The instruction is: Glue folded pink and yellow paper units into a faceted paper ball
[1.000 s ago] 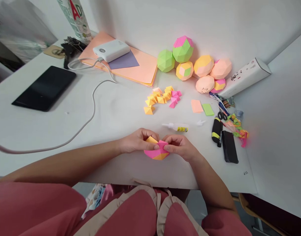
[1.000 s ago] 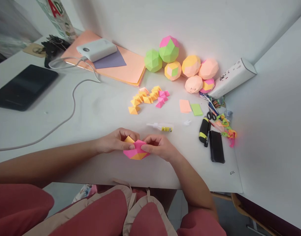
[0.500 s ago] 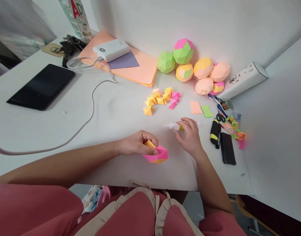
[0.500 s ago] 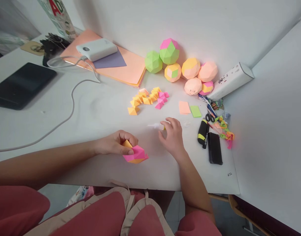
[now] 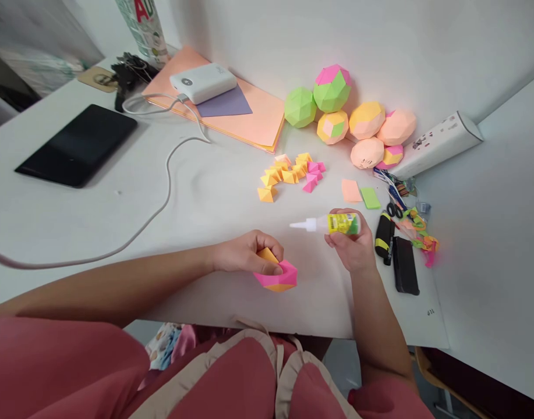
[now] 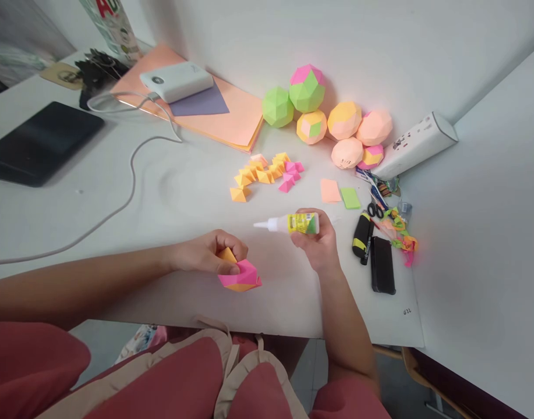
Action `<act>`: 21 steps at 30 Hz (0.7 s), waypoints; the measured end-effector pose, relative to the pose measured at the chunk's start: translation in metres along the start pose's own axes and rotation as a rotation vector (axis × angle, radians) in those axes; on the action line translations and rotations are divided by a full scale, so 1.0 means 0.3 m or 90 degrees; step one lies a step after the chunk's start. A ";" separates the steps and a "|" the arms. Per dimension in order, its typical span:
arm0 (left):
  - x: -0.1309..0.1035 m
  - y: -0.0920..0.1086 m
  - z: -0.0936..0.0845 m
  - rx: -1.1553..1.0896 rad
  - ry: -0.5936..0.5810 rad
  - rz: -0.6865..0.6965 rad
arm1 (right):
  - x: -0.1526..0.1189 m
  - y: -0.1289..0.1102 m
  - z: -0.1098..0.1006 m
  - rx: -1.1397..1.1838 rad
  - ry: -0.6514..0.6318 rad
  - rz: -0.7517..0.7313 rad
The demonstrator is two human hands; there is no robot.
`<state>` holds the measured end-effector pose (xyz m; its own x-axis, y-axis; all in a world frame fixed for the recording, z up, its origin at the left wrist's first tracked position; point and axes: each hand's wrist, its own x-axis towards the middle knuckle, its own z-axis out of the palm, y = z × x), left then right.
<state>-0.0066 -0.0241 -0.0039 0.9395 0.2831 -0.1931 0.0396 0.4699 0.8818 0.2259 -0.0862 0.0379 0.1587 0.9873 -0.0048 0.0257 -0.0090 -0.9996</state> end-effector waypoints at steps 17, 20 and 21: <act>-0.006 0.000 0.011 0.003 -0.058 0.010 | -0.076 -0.029 0.096 0.110 -0.144 0.122; -0.008 0.003 0.013 0.016 -0.060 0.004 | -0.078 -0.025 0.104 0.116 -0.151 0.112; -0.009 0.003 0.014 0.025 -0.058 0.001 | -0.079 -0.025 0.106 0.115 -0.153 0.106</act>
<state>-0.0076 -0.0279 -0.0009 0.9666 0.2058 -0.1530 0.0495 0.4356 0.8988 0.1906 -0.1044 0.0448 -0.0909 0.9841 -0.1527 -0.1591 -0.1657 -0.9733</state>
